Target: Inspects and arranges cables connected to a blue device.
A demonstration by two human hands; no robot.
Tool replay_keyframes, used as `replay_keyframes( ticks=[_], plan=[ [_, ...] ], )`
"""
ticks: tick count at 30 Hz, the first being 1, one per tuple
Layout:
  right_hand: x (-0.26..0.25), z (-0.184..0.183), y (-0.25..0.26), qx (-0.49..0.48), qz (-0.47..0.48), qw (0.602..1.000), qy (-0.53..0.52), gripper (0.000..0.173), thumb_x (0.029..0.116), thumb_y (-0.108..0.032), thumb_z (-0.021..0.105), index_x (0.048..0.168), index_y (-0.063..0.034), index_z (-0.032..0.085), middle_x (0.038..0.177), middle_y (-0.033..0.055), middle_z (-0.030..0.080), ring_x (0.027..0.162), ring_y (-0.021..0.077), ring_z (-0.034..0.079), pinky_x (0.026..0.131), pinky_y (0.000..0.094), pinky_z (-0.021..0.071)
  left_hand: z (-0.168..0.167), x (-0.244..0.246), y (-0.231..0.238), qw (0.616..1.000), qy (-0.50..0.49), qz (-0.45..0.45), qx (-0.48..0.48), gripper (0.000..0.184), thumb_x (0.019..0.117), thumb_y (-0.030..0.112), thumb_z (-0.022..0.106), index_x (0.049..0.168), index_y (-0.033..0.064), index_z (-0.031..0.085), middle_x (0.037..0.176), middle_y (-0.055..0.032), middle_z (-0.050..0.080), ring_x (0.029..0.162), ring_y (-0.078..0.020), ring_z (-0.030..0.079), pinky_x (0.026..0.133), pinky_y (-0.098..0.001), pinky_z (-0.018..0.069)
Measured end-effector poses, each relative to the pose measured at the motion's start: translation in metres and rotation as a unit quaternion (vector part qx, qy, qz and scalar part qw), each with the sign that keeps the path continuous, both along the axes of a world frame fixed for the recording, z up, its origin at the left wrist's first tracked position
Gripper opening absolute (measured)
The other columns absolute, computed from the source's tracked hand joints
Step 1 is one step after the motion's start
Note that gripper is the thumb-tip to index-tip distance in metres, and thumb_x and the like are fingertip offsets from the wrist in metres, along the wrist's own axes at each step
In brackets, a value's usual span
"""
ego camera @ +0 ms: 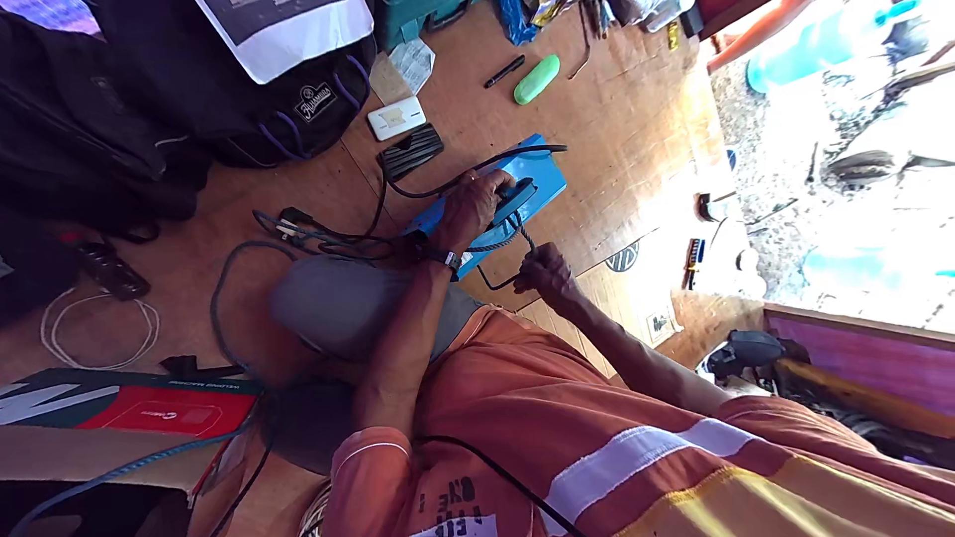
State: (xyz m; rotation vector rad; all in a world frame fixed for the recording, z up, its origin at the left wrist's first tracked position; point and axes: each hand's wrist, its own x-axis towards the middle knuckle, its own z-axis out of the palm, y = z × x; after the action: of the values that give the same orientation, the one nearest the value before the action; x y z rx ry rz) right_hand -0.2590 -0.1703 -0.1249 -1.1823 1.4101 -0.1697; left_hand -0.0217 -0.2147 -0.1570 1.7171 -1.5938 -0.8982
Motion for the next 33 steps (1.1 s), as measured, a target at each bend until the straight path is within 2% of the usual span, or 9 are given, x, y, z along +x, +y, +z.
replay_keyframes(
  ticks=[5,10,14,16,18,21,24,28,33],
  plan=[
    [-0.019,-0.003,0.029,0.051,-0.008,0.998,-0.032,0.019,0.1041,-0.010,0.055,0.116,0.0030,0.047,0.095,0.0192,0.071,0.080,0.0327,0.076,0.078,0.0469,0.0665,-0.011,0.003,-0.003,0.999,-0.030,-0.005,-0.032,0.010,0.0944,0.019,0.068,0.099,0.0213,0.077,0.105,-0.0043,0.067,0.109,-0.0226,0.063,0.094,-0.0394,0.0535],
    [-0.050,-0.022,0.046,0.105,-0.219,0.964,-0.104,0.014,0.1032,0.004,0.044,0.118,0.0036,0.043,0.103,0.0265,0.071,0.088,0.0385,0.075,0.082,0.0527,0.0642,0.004,0.025,0.010,0.990,0.117,0.081,-0.013,0.015,0.0959,0.017,0.070,0.109,0.0113,0.074,0.106,-0.0075,0.067,0.097,-0.0170,0.066,0.089,-0.0346,0.0573],
    [-0.071,-0.043,0.044,0.138,-0.273,0.950,-0.064,0.018,0.1036,0.003,0.044,0.121,0.0004,0.041,0.100,0.0217,0.070,0.087,0.0334,0.074,0.078,0.0499,0.0638,0.028,0.045,0.043,0.984,0.130,0.060,0.105,0.028,0.1016,0.034,0.063,0.109,0.0079,0.069,0.093,-0.0076,0.068,0.082,-0.0189,0.066,0.078,-0.0419,0.0570],
    [-0.089,-0.062,0.040,0.126,-0.198,0.972,-0.031,0.020,0.1031,0.001,0.047,0.122,0.0020,0.044,0.100,0.0211,0.070,0.087,0.0323,0.074,0.078,0.0498,0.0640,0.036,0.050,0.060,0.977,0.133,0.006,0.164,0.041,0.1033,0.046,0.057,0.111,0.0074,0.068,0.089,-0.0092,0.068,0.075,-0.0210,0.066,0.073,-0.0450,0.0579],
    [-0.105,-0.074,0.030,0.093,-0.003,0.993,0.069,0.027,0.1023,-0.002,0.050,0.128,0.0053,0.049,0.108,0.0210,0.069,0.089,0.0298,0.074,0.079,0.0471,0.0648,0.041,0.051,0.079,0.969,0.146,-0.034,0.195,0.046,0.1001,0.054,0.059,0.111,0.0112,0.069,0.087,-0.0084,0.069,0.075,-0.0217,0.066,0.071,-0.0470,0.0572],
    [-0.111,-0.070,0.001,0.032,0.335,0.889,0.309,0.050,0.0960,-0.005,0.057,0.146,-0.0114,0.053,0.133,0.0231,0.062,0.118,0.0376,0.064,0.098,0.0575,0.0528,0.065,0.047,0.121,0.961,0.188,-0.040,0.200,0.034,0.0972,0.048,0.067,0.110,0.0177,0.073,0.086,-0.0070,0.071,0.069,-0.0219,0.065,0.063,-0.0436,0.0545],
    [-0.063,-0.025,-0.021,-0.063,0.300,0.877,0.369,0.056,0.0937,-0.003,0.058,0.149,-0.0082,0.051,0.141,0.0331,0.053,0.126,0.0534,0.055,0.101,0.0711,0.0460,0.072,0.039,0.138,0.948,0.243,-0.046,0.201,0.033,0.0994,0.049,0.063,0.116,0.0228,0.074,0.080,-0.0047,0.068,0.060,-0.0173,0.060,0.055,-0.0359,0.0524],
    [0.007,0.032,-0.045,-0.362,0.234,0.869,0.241,0.043,0.1000,-0.014,0.060,0.142,-0.0037,0.053,0.138,0.0264,0.056,0.125,0.0443,0.058,0.101,0.0608,0.0514,0.081,0.020,0.133,0.952,0.223,-0.094,0.187,0.033,0.1027,0.044,0.060,0.128,0.0251,0.071,0.095,-0.0050,0.074,0.073,-0.0181,0.068,0.066,-0.0423,0.0580],
    [0.059,0.029,-0.084,-0.454,0.455,0.753,0.139,0.042,0.0911,-0.011,0.067,0.132,-0.0161,0.064,0.133,0.0138,0.063,0.137,0.0365,0.050,0.120,0.0605,0.0311,0.065,-0.011,0.129,0.974,0.158,-0.099,0.128,0.028,0.1057,0.025,0.055,0.128,0.0189,0.070,0.081,-0.0035,0.068,0.064,-0.0152,0.063,0.061,-0.0378,0.0564]
  ],
)
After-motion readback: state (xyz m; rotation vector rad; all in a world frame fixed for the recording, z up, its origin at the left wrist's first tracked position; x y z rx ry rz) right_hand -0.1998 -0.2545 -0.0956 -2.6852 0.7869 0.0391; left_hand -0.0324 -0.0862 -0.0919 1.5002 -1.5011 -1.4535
